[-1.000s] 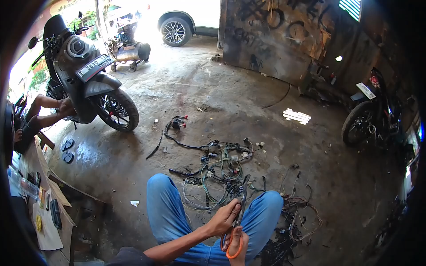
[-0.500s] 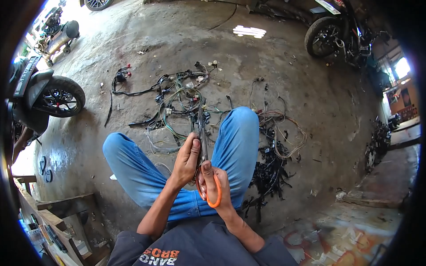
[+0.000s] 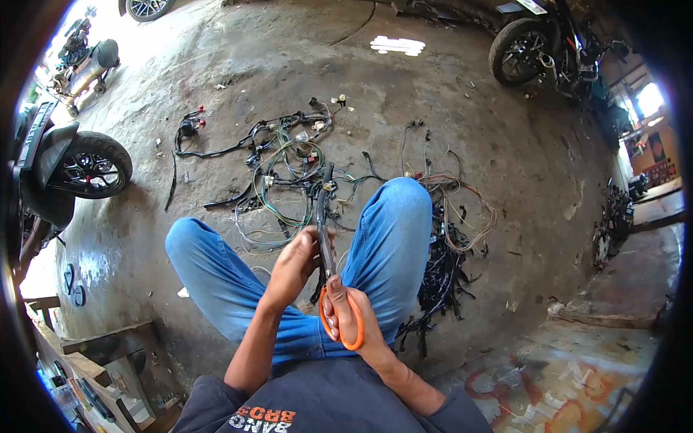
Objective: Repairing a motorcycle wiring harness by cutting and stripping wires.
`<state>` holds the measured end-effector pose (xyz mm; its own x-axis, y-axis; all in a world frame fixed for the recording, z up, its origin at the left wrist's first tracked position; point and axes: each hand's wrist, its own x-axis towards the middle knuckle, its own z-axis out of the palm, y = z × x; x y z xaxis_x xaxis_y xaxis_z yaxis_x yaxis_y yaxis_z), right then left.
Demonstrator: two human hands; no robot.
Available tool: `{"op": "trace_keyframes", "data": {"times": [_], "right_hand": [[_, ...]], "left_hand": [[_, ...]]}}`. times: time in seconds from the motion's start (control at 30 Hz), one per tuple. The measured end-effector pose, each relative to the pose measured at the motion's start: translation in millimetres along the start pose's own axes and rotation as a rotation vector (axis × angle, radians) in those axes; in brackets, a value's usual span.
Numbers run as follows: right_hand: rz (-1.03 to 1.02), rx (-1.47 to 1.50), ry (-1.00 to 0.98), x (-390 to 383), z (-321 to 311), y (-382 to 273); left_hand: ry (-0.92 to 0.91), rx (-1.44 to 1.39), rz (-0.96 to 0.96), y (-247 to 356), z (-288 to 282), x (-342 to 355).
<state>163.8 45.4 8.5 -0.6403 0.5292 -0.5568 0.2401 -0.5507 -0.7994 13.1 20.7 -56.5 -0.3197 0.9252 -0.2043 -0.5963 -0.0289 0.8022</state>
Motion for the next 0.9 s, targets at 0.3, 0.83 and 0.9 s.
{"op": "trace_keyframes", "data": {"times": [0.3,0.83,0.9], "right_hand": [[-0.064,0.025,-0.1,3,12,7],[-0.027,0.094,-0.229,13,7,15],[-0.014,0.109,-0.229,15,5,13]], "left_hand": [[0.007,-0.526,-0.072,13,3,18],[0.219,-0.4,0.182,17,14,21],[0.211,-0.415,0.199,17,16,21]]}}
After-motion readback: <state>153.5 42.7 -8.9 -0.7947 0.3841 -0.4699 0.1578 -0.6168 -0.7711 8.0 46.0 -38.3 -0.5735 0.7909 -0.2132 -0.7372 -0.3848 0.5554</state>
